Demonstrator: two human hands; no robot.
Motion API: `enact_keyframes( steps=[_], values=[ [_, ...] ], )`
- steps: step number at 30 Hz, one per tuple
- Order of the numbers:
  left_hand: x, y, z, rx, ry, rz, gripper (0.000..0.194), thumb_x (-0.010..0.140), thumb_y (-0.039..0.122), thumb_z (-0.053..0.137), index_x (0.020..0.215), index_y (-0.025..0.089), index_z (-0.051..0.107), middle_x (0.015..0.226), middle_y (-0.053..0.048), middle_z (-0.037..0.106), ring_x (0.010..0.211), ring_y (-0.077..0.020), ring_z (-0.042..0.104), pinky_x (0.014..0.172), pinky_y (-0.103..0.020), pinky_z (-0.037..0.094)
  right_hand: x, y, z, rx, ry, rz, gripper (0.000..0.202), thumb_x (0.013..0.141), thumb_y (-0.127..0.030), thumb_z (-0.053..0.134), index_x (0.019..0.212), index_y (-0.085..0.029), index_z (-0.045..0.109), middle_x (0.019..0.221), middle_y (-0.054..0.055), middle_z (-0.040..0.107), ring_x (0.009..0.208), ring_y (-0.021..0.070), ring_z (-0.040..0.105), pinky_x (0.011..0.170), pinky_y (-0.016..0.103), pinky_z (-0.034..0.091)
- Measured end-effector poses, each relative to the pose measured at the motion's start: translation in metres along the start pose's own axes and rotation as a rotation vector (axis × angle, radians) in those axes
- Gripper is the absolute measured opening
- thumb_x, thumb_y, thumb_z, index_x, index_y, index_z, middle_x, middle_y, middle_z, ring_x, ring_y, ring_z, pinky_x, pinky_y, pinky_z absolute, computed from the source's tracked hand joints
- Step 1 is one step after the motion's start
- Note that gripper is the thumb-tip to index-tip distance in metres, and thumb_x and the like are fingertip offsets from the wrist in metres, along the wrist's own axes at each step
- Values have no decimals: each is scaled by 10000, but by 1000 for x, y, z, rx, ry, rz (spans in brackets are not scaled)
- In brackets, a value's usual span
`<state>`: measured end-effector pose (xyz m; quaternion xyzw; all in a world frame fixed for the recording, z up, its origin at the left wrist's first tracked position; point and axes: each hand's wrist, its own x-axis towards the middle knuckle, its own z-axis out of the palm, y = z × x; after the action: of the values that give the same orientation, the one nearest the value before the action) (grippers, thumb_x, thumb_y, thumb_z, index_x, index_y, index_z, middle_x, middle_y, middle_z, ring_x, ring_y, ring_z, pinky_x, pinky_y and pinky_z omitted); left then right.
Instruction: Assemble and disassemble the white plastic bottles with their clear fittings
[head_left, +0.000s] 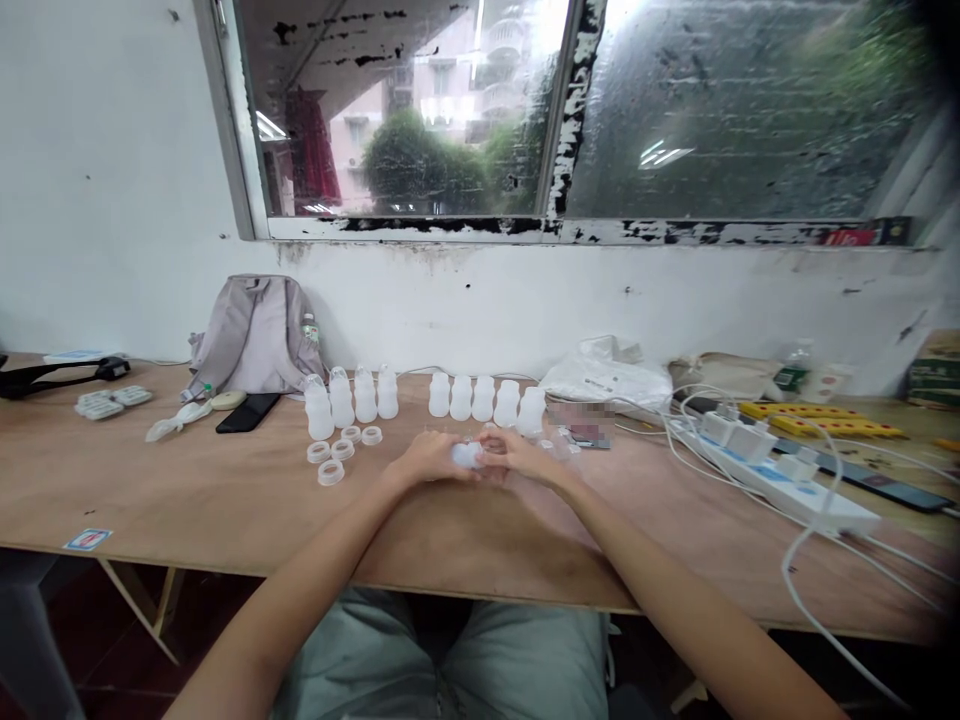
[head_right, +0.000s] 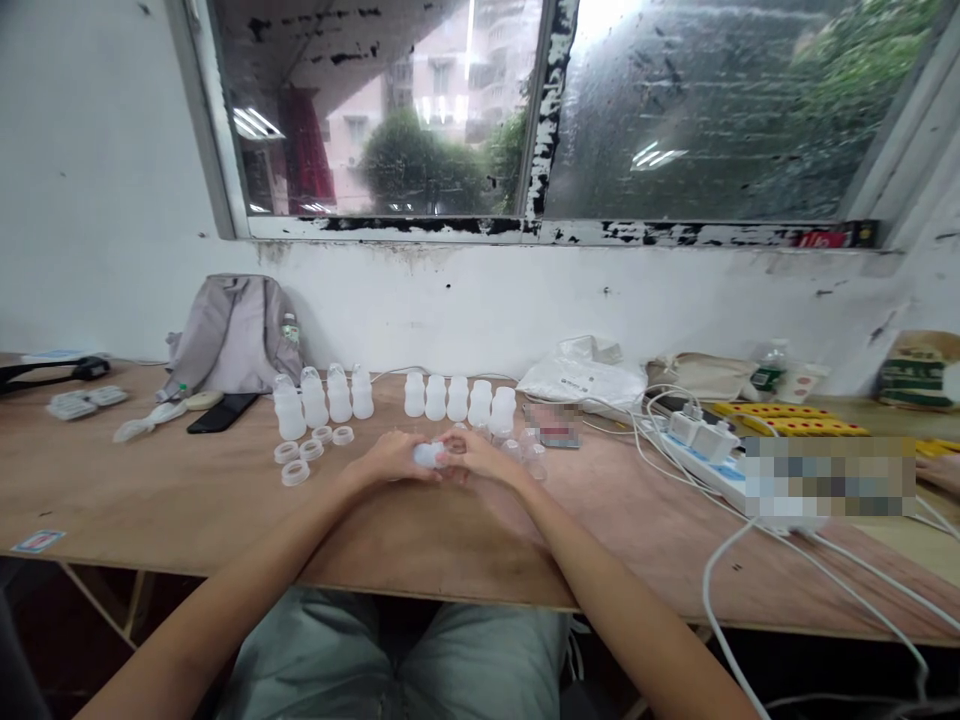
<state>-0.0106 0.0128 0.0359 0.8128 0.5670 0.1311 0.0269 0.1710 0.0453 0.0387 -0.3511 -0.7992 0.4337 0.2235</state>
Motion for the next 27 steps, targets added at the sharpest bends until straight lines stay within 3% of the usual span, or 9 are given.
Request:
enact_keyframes(
  steps=[3, 7, 10, 12, 15, 19, 21, 23, 27],
  values=[
    [-1, 0, 0, 5, 15, 22, 703, 532, 728, 510, 1041, 247, 571, 884, -38, 662, 870, -250, 599, 710, -282, 427, 1, 1, 2, -87, 70, 112, 470, 783, -576, 374, 802, -146, 563, 611, 53, 601, 409, 119, 516, 325, 222, 369],
    [-2, 1, 0, -3, 11, 11, 679, 539, 718, 516, 1023, 246, 576, 896, -45, 662, 870, -252, 604, 711, -284, 431, 2, 1, 5, -72, 32, -6, 414, 723, -552, 500, 877, -173, 558, 625, 29, 601, 478, 137, 543, 388, 231, 395],
    [-1, 1, 0, 18, 19, 23, 689, 530, 717, 526, 1025, 239, 577, 895, -56, 663, 870, -269, 602, 717, -308, 436, 0, -2, 7, -273, 172, 1, 476, 784, -565, 378, 697, -150, 593, 491, 34, 550, 450, 145, 513, 460, 267, 400],
    [-1, 0, -1, 8, 33, 17, 684, 538, 721, 511, 1018, 238, 578, 890, -56, 663, 860, -272, 603, 700, -315, 443, -2, -4, 8, -372, 266, -87, 442, 770, -546, 427, 757, -149, 620, 602, 60, 606, 554, 163, 547, 553, 281, 415],
    [-3, 0, 0, -10, 28, 12, 598, 576, 685, 510, 964, 237, 591, 875, -46, 664, 828, -255, 612, 666, -297, 451, -5, -4, 12, -387, 234, -190, 413, 690, -527, 556, 865, -158, 617, 742, 63, 639, 628, 171, 555, 582, 274, 410],
    [-10, 5, 8, 105, 118, 71, 467, 660, 515, 535, 1028, 229, 547, 936, -61, 652, 849, -259, 610, 706, -324, 452, -2, 5, 22, -314, 224, 14, 563, 780, -596, 344, 465, -165, 521, 366, 15, 470, 381, 124, 456, 458, 257, 367],
    [-13, 8, 13, 151, 187, 71, 450, 688, 455, 522, 1068, 214, 518, 987, -77, 636, 873, -264, 604, 725, -341, 452, 1, 8, 24, -279, 246, 125, 607, 789, -615, 281, 421, -174, 479, 309, -3, 401, 319, 111, 412, 418, 252, 349],
    [-13, 9, 14, 147, 213, 43, 434, 699, 444, 511, 1065, 210, 515, 986, -76, 636, 876, -263, 604, 719, -341, 457, 2, 9, 22, -255, 236, 97, 555, 779, -605, 326, 539, -158, 550, 374, -3, 470, 331, 109, 430, 423, 247, 360],
    [-9, 6, 8, 71, 148, -21, 426, 683, 509, 510, 1005, 233, 545, 892, -51, 661, 837, -258, 616, 681, -320, 463, -1, 6, 16, -249, 232, -190, 409, 702, -525, 538, 898, -169, 583, 691, 17, 625, 548, 129, 536, 536, 239, 403]
  ],
)
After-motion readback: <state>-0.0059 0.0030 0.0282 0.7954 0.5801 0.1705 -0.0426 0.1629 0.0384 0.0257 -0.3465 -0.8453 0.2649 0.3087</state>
